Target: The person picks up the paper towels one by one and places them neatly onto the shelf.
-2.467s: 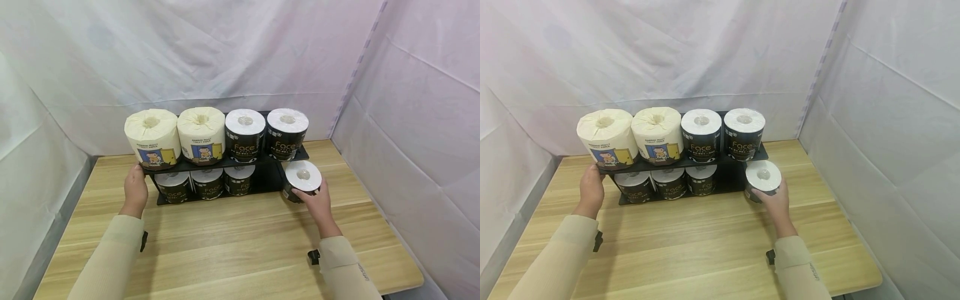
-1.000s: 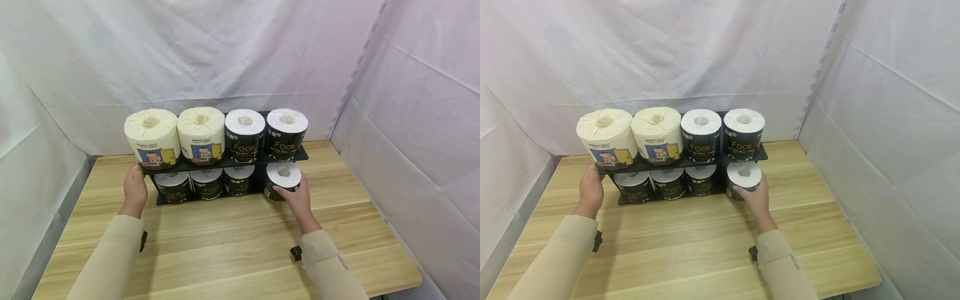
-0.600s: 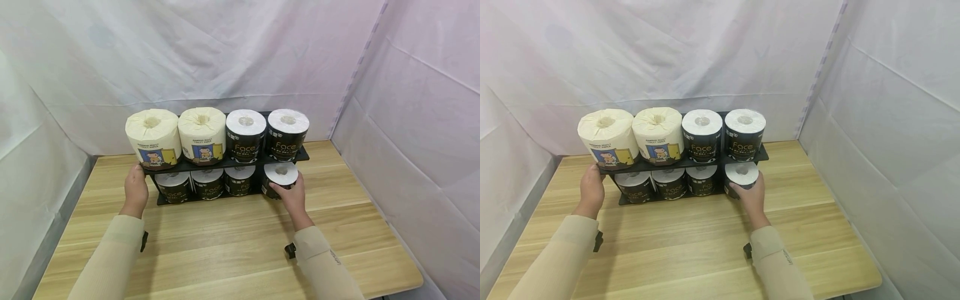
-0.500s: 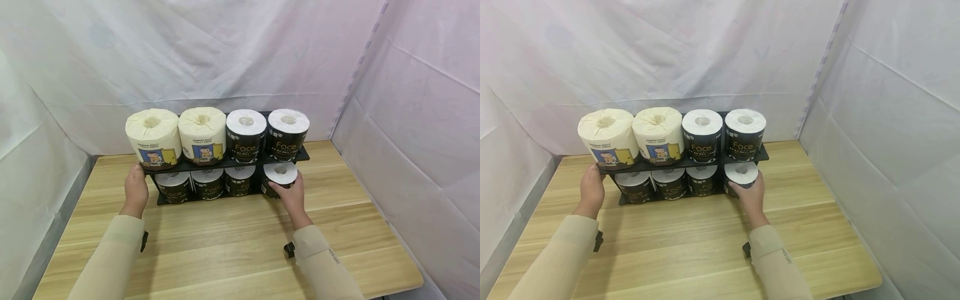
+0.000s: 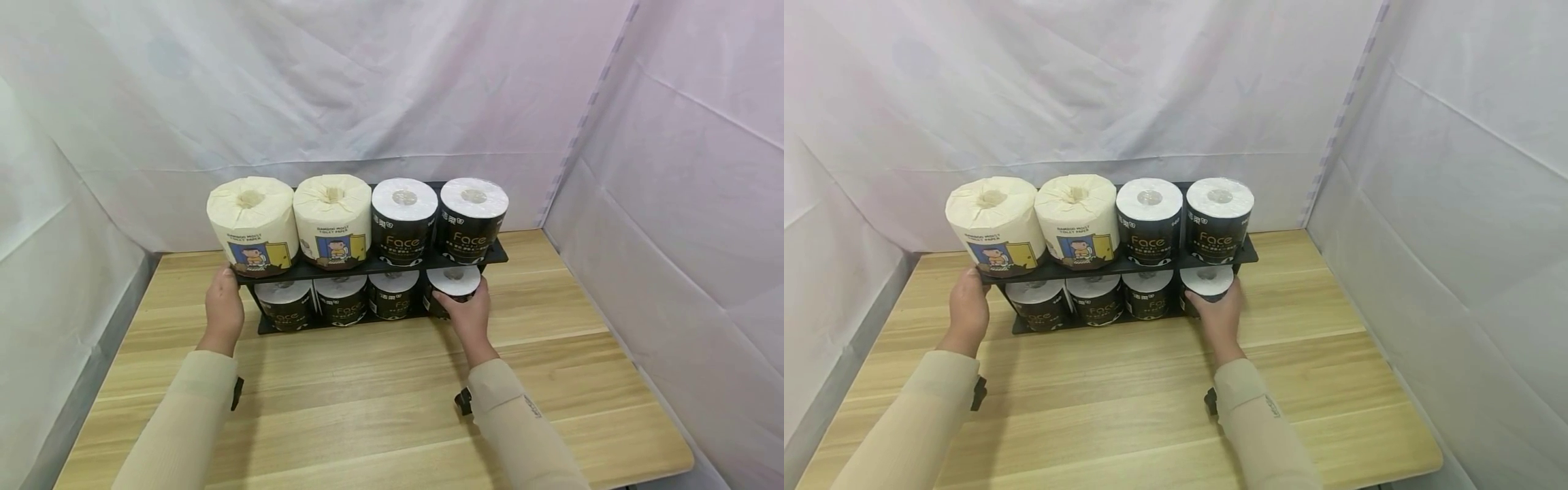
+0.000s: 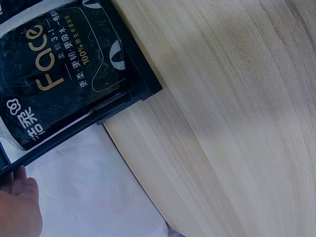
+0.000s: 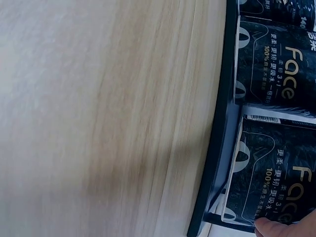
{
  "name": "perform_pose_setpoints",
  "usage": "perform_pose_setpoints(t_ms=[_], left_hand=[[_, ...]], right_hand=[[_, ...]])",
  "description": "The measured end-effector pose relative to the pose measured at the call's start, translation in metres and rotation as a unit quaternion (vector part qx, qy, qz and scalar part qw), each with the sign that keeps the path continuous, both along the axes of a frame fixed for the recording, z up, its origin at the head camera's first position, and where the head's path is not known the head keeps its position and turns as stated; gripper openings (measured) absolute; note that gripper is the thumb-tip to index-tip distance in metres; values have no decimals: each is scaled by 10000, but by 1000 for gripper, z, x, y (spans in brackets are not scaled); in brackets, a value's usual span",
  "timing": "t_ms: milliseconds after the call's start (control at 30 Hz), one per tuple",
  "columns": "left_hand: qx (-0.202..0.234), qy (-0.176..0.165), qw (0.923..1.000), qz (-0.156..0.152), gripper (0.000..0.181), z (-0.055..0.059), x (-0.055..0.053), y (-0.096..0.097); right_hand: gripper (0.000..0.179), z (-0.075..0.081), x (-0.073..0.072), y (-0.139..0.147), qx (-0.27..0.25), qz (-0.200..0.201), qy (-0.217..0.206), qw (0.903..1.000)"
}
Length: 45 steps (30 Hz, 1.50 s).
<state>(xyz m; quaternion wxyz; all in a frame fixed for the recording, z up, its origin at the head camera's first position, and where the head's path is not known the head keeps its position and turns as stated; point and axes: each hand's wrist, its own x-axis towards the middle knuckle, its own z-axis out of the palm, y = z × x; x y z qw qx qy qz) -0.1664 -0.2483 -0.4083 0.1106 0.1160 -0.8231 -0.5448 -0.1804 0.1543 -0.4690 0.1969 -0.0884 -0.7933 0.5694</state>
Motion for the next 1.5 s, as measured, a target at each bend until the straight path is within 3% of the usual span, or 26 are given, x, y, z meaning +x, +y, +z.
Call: perform_pose_setpoints(t_ms=[467, 633, 900, 1200, 1500], left_hand=[[-27, 187, 9998, 59, 61, -1, -1, 2], [4, 50, 10000, 78, 62, -2, -2, 1], [-14, -36, 10000, 63, 58, -2, -1, -1], [68, -69, 9998, 150, 57, -2, -2, 0], [23, -47, 9999, 114, 58, -3, -2, -1]], right_hand=[[94, -3, -7, -7, -239, -96, -365, 9990], [91, -7, -11, -10, -347, -30, -231, 9991], [90, -16, -15, -17, -521, -112, 322, 9981], [89, -6, -15, -21, -450, -365, -233, 9980], [89, -8, -15, -22, -279, -437, -213, 9984]])
